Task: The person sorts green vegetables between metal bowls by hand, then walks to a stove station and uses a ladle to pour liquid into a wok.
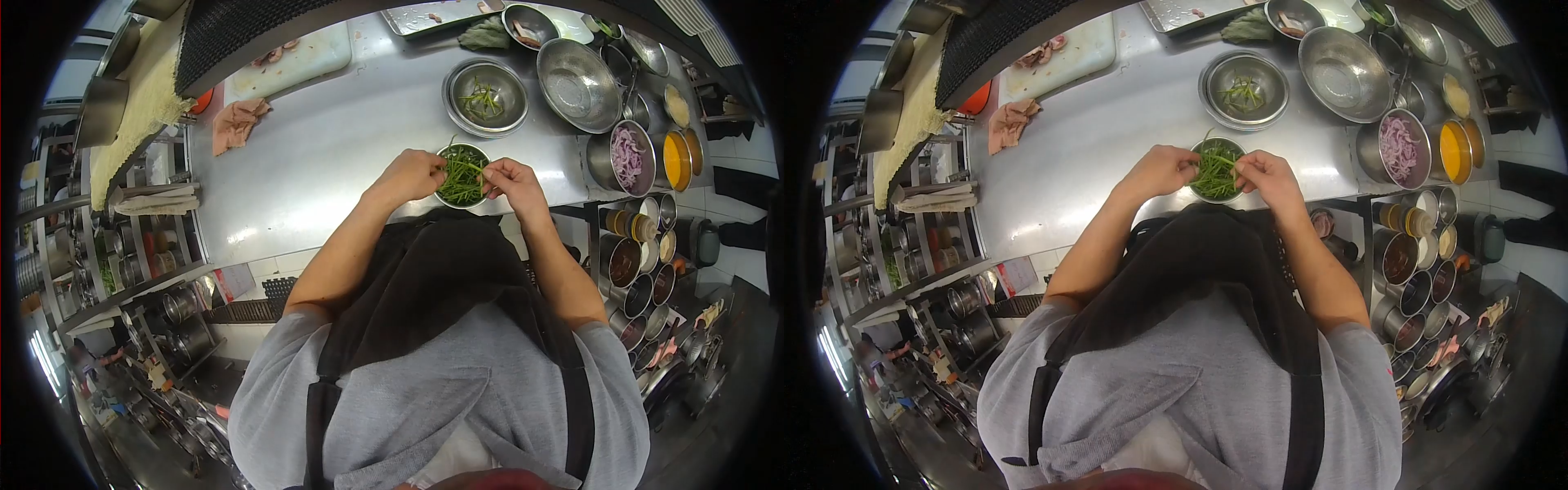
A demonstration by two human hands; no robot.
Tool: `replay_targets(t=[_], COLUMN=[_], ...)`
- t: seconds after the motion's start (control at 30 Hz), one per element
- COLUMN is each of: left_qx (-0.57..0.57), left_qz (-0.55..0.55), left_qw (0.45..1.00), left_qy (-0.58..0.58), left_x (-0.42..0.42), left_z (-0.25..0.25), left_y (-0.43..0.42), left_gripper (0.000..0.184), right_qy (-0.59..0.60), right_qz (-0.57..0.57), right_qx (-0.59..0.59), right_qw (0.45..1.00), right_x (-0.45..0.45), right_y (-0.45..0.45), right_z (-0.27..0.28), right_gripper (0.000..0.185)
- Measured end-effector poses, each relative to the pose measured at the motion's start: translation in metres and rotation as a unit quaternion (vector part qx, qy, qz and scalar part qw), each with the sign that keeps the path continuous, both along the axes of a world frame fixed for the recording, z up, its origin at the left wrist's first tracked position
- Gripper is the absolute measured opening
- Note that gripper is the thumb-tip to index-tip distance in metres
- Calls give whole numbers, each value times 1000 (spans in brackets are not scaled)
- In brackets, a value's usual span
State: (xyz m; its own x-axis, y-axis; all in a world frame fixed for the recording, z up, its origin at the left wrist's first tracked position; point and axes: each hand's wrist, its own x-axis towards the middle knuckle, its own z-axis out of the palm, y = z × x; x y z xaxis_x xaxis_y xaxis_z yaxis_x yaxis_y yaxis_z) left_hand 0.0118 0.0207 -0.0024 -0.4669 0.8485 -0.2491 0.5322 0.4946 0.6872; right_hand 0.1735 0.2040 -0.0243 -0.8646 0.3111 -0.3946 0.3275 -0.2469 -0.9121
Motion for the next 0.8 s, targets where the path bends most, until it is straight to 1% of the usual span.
replay_targets(t=[0.03,0.1,0.13,0.2,0.23,0.27,0.3,0.33,0.4,0.43,0.5,0.63,0.73,0.8], left_qx=[0,67,67,78,79,83,87,87,50,50,78,82,86,82], left_qz=[0,83,82,67,68,106,142,141,114,114,154,165,158,152], left_qw=[1000,993,993,983,983,956,915,915,877,877,859,863,867,872], left_qy=[0,-46,-46,-155,-153,-262,-368,-368,-464,-463,-481,-471,-466,-458], left_x=[1,5,6,8,11,15,17,16,13,14,19,22,22,21], left_z=[5,12,12,12,14,18,21,23,25,22,16,18,16,15], left_y=[2,6,7,8,9,12,14,15,14,13,15,17,16,15], left_gripper=[22,20,20,22,22,23,23,23,24,24,18,15,15,13], right_qy=[0,-2,-2,21,22,30,37,37,34,35,32,34,36,17], right_qz=[0,-29,-29,-29,-28,-23,-19,-20,0,1,15,16,19,17], right_qx=[0,-21,-21,-44,-44,-45,-46,-46,-49,-49,-44,-39,-36,-34], right_qw=[1000,999,999,998,998,998,998,998,998,998,998,999,999,999], right_x=[-1,-2,-2,-4,-5,-5,-5,-5,-5,-6,-6,-5,-6,-6], right_y=[-1,-4,-5,-8,-9,-10,-11,-12,-14,-15,-16,-17,-14,-15], right_z=[4,11,12,13,13,13,14,15,20,21,24,24,19,22], right_gripper=[13,14,14,13,13,14,15,15,16,16,14,12,13,15])
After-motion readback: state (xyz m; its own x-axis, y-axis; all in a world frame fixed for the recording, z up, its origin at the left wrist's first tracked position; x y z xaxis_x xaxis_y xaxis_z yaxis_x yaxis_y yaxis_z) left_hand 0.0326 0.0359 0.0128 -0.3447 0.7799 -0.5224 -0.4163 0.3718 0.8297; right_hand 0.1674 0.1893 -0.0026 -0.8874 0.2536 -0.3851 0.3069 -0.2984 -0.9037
